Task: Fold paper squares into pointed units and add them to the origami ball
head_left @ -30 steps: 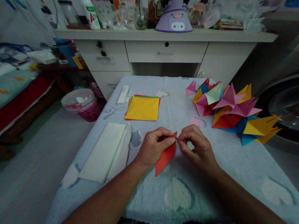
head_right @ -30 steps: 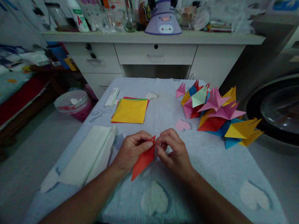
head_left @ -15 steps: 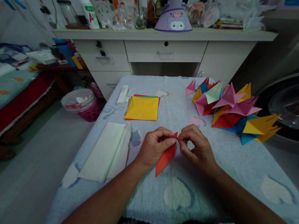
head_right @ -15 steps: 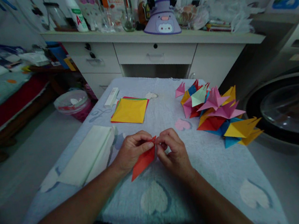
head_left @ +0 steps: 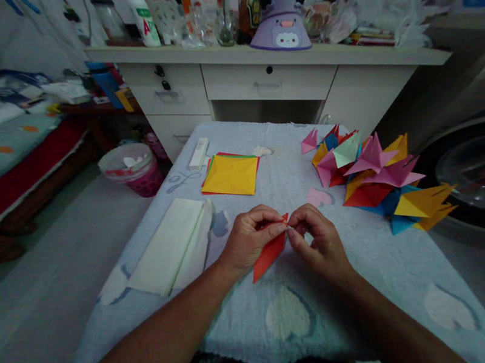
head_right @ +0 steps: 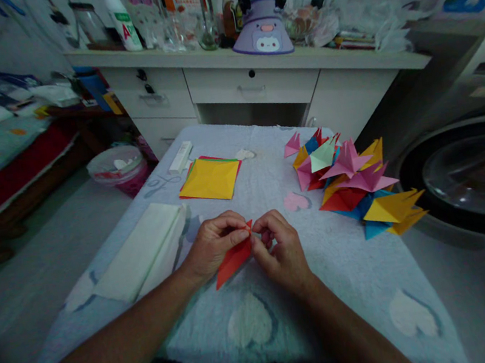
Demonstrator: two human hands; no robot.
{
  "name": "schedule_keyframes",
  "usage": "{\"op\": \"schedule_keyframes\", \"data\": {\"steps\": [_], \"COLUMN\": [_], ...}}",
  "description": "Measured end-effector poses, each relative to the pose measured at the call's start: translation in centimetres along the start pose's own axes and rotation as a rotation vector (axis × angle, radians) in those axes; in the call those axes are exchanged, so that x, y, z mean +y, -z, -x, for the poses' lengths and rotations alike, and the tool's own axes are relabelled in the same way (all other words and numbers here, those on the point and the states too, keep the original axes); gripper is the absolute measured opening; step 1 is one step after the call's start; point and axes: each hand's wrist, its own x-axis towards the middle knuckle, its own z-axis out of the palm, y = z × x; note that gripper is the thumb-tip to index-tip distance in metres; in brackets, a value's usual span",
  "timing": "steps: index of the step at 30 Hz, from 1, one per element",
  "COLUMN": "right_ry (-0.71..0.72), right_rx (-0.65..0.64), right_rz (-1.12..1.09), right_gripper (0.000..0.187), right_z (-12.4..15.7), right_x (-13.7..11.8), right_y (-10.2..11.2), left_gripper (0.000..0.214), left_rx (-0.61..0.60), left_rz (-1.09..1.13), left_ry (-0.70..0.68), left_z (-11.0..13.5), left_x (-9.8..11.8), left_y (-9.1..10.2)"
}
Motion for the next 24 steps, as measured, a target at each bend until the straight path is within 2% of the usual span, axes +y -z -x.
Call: {"op": "schedule_keyframes", "data": {"steps": [9,17,24], "right_ry": [-0.123,-0.169,-0.125], "right_rx": [-0.044,-0.028,-0.012], "right_rz": [-0.159,-0.185,-0.126], "right_gripper": [0.005,0.005,0.007], "right_z": [-0.01,0.08,-0.09], "right_x": [0.23,0.39,0.11], "right_y": [0.04,-0.08,-0.15], "left_gripper": [0.001,0.004,0.005], "left_rx": [-0.010,-0.003,-0.001], "left_rz": [-0.007,-0.030,-0.037], "left_ry": [-0.013,-0.007,-0.002], "left_z": [0.04,0.06,0.07], "left_x": [-0.13,-0.13,0.00], "left_y": [0.05,0.04,0.00]}}
